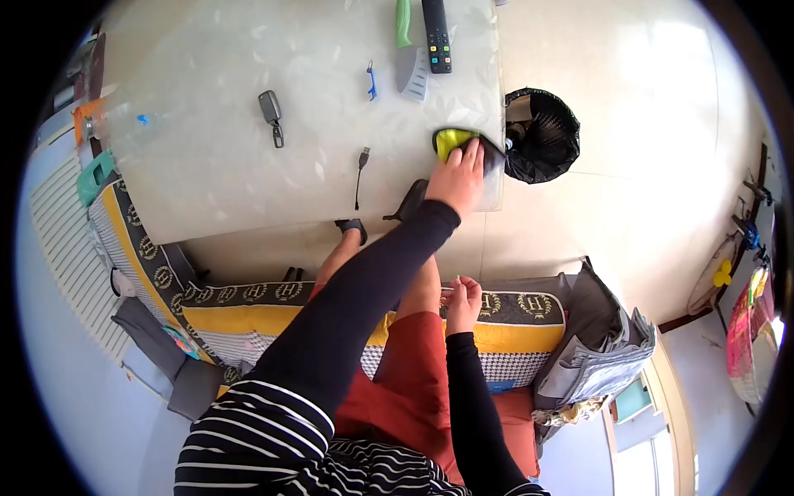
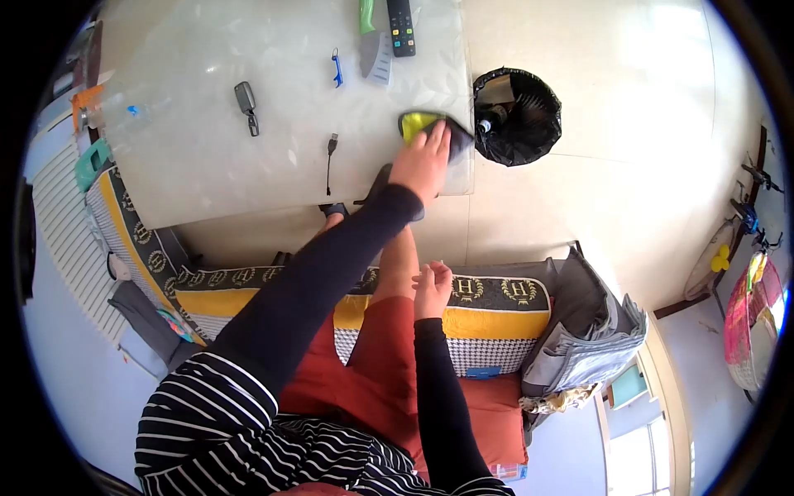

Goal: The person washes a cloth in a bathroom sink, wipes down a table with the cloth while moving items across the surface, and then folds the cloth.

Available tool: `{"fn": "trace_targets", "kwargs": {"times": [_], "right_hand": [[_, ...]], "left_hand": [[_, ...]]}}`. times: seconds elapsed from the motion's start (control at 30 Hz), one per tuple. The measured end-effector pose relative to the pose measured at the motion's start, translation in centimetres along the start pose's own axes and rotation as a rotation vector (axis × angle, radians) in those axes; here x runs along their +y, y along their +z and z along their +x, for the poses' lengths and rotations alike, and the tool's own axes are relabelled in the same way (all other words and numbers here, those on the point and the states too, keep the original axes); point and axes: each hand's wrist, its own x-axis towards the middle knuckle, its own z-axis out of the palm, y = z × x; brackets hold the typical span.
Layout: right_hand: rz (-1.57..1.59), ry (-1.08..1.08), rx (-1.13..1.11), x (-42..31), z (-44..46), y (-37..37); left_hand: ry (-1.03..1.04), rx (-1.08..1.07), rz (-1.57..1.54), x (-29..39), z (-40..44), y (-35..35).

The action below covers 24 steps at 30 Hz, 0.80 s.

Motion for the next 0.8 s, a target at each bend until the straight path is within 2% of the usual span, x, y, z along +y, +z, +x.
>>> {"fn": "trace_targets", "kwargs": {"times": [0.1, 0.2, 0.4, 0.43, 0.53, 0.57, 0.67, 0.73, 0.8], "right_hand": [[-0.039, -0.012, 0.009, 0.2, 0.0, 0.4], [-0.034, 0.046, 0.03, 0.5, -0.2, 0.9], [0.032, 0.141, 0.013, 0.4, -0.4, 2.0], [0.033, 0.154, 0.01, 0.2, -0.4, 2.1], [0.028, 0.18, -0.011, 0.9, 0.3, 2.2], [0.037, 0.182, -0.029, 1.6, 0.8, 1.9], [0.129, 0.163, -0.012, 3.3, 1.8, 1.1], [-0.722, -0.39, 0.079, 4.7, 1.8, 0.9], [-0.34, -0.238, -0.091, 2.1, 1.8, 2.5]], "left_hand": [[-0.073, 0.099, -0.05, -1.3, 4.2, -1.3], [-0.123, 0.125, -0.075, -0.4, 2.8, -0.4], [-0.02, -0.119, -0.249, 0.8, -7.5, -0.1], [-0.036, -0.21, -0.339, 0.4, -8.8, -0.4], [-0.025, -0.219, -0.62, -1.3, -12.4, -1.4], [-0.085, -0.266, -0.786, -2.1, -13.5, -2.7], [-0.44, -0.37, -1.389, -4.5, -16.1, -6.2], [-0.641, -0.41, -1.816, -7.3, -17.3, -10.2], [-0.859, -0.369, -2.272, -9.8, -18.2, -14.3]]}}
